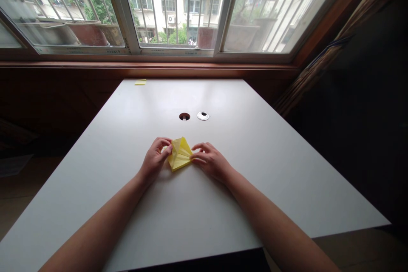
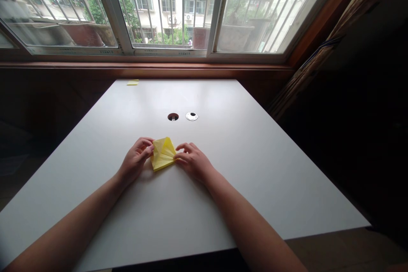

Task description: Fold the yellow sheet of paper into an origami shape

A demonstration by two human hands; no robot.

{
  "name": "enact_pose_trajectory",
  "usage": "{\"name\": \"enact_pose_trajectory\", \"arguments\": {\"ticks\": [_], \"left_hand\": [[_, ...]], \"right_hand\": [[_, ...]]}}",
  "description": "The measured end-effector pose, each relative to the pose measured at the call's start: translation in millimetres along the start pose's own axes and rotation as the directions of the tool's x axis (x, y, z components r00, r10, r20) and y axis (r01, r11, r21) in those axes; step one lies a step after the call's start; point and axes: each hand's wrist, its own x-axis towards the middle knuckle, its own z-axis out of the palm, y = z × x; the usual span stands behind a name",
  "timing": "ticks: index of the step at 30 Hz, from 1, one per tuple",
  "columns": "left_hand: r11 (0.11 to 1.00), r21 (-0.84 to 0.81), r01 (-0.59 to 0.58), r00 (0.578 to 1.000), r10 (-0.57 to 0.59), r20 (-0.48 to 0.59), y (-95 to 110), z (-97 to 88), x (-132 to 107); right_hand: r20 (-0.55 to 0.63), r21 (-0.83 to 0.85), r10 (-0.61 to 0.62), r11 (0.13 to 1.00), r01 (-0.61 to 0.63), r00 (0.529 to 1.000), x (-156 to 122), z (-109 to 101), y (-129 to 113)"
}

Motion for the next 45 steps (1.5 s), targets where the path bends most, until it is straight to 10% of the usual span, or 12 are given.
{"name": "enact_pose_trajectory", "arguments": {"ticks": [22, 28, 35, 45], "left_hand": [[0.99, -0.105, 0.097, 0.958, -0.121, -0.26, -1.9, -5.7, 4.7], [0.988, 0.123, 0.089, 0.973, -0.06, -0.223, 8.7, -6.3, 0.3], [0.675, 0.68, -0.288, 0.954, 0.261, 0.144, 21.8, 8.1, -14.7], [0.447, 0.838, -0.313, 0.95, 0.161, 0.269, 17.5, 4.1, -12.1]], "right_hand": [[0.067, -0.066, -0.165, 0.983, 0.17, 0.984, -5.3, -0.1, 0.5], [0.093, -0.069, -0.179, 0.98, 0.186, 0.979, -2.3, -5.2, -3.3], [0.12, -0.102, -0.176, 0.977, 0.188, 0.977, 4.6, -2.4, -12.6], [0.127, -0.142, -0.13, 0.979, 0.148, 0.983, 3.3, 3.1, -12.4]]}}
